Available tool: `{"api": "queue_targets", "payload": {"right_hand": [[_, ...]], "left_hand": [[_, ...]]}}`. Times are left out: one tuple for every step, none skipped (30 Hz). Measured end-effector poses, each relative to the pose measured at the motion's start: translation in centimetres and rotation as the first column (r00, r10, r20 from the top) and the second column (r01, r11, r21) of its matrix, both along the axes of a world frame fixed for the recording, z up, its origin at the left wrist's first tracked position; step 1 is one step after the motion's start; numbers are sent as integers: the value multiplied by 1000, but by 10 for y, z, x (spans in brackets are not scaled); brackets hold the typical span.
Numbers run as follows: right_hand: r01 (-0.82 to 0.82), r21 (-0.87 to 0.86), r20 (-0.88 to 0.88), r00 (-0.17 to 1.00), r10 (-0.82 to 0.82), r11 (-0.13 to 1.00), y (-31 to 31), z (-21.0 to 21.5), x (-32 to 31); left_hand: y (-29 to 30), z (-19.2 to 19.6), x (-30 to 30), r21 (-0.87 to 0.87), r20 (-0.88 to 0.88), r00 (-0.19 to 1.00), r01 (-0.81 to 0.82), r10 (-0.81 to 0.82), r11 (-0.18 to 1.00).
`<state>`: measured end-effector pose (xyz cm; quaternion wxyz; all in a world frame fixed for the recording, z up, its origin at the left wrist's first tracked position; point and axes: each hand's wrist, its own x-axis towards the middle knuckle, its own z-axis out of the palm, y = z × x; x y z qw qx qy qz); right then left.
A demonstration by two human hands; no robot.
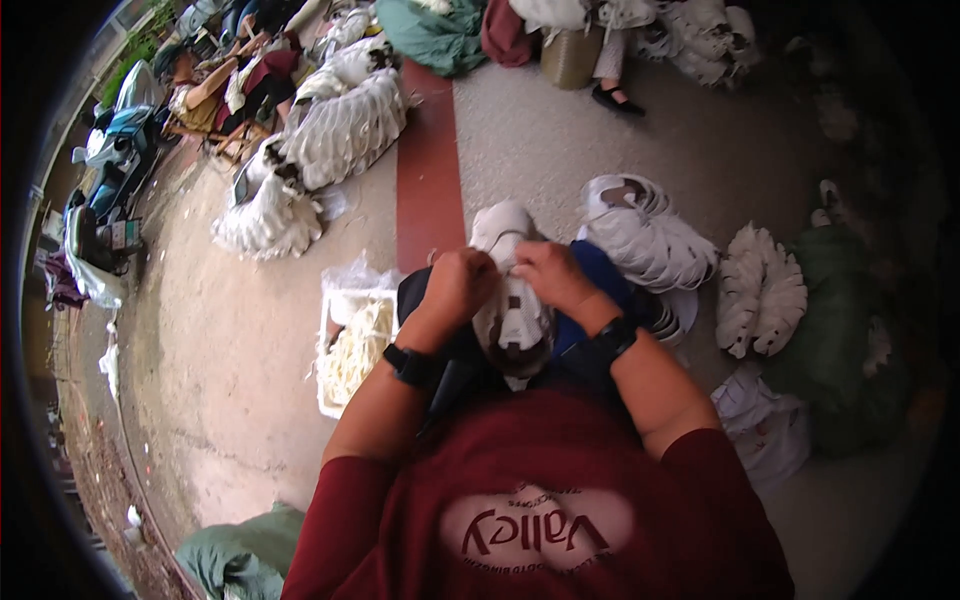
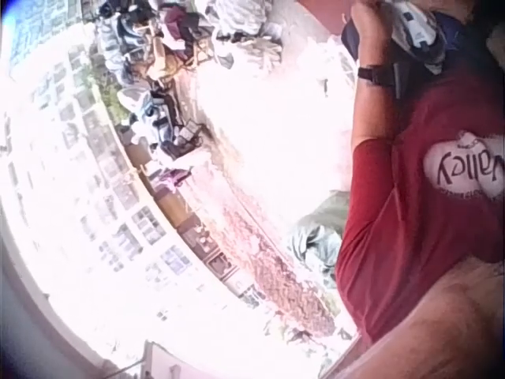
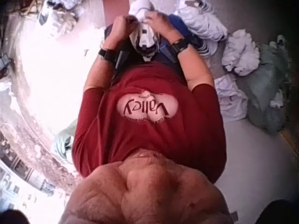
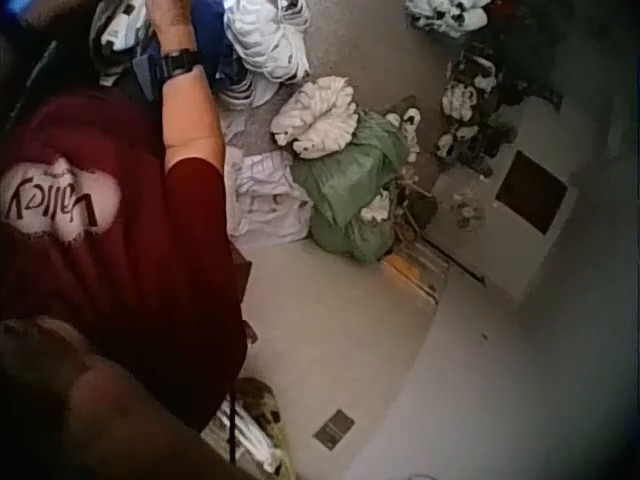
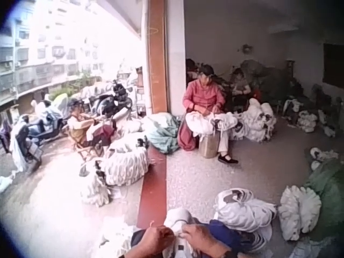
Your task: Lacing shoelaces onto white sneakers in a workshop environment.
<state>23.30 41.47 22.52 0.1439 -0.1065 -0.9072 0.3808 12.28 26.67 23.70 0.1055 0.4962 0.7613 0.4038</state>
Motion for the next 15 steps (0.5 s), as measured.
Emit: {"api": "queue_targets", "payload": {"right_hand": [[-4, -18, 8, 1000, 4, 1000, -3, 2, -1], [-25, -11, -31, 999, 25, 1000, -4, -3, -4], [-22, -15, -58, 998, 21, 1000, -5, -10, -5], [-27, -26, -68, 997, 25, 999, -9, -12, -8], [3, -24, -49, 999, -4, 1000, -7, -11, -2], [1, -41, -25, 1000, -2, 999, -8, -9, -2], [-7, -70, -23, 1000, 5, 998, -8, -8, 0], [-22, -125, -18, 1000, 20, 992, -5, -8, 1], [-18, -144, -27, 1000, 15, 989, -6, -6, 1], [-16, -164, -36, 999, 10, 986, -7, -5, 2], [-3, -176, -37, 999, -3, 984, -9, -5, 3], [2, -178, -16, 1000, -5, 984, -11, -4, 3], [26, -110, 4, 1000, -26, 994, -13, -5, 4], [48, -43, 23, 999, -47, 998, -15, -5, 4], [52, -37, 20, 998, -51, 998, -18, -8, 4]], "left_hand": [[-4, 2, -1, -49, 31, 999, -8, 10, 999], [-6, 6, -2, -57, -8, 1000, -5, 5, 998], [-6, 5, -2, -79, -28, 999, -20, 18, 997], [-7, 5, -1, -121, -72, 996, -64, 56, 991], [-1, 0, 1, -96, -69, 997, -48, 41, 994], [0, -6, 1, -95, -44, 997, -72, 68, 993], [1, -5, 2, -82, 39, 998, -43, 46, 996], [3, -3, 2, -69, 122, 992, -14, 23, 997], [1, -5, 0, -51, 117, 993, -10, 16, 999], [0, -7, -2, -29, 179, 984, 21, -16, 999], [0, -10, -3, -8, 239, 970, 51, -47, 999], [2, -8, -2, 2, 236, 970, 53, -52, 999], [2, -5, 0, -19, 192, 981, 34, -30, 999], [2, -3, 1, -41, 148, 989, 13, -7, 999], [2, 1, 3, -35, 145, 989, 18, -12, 999]]}}
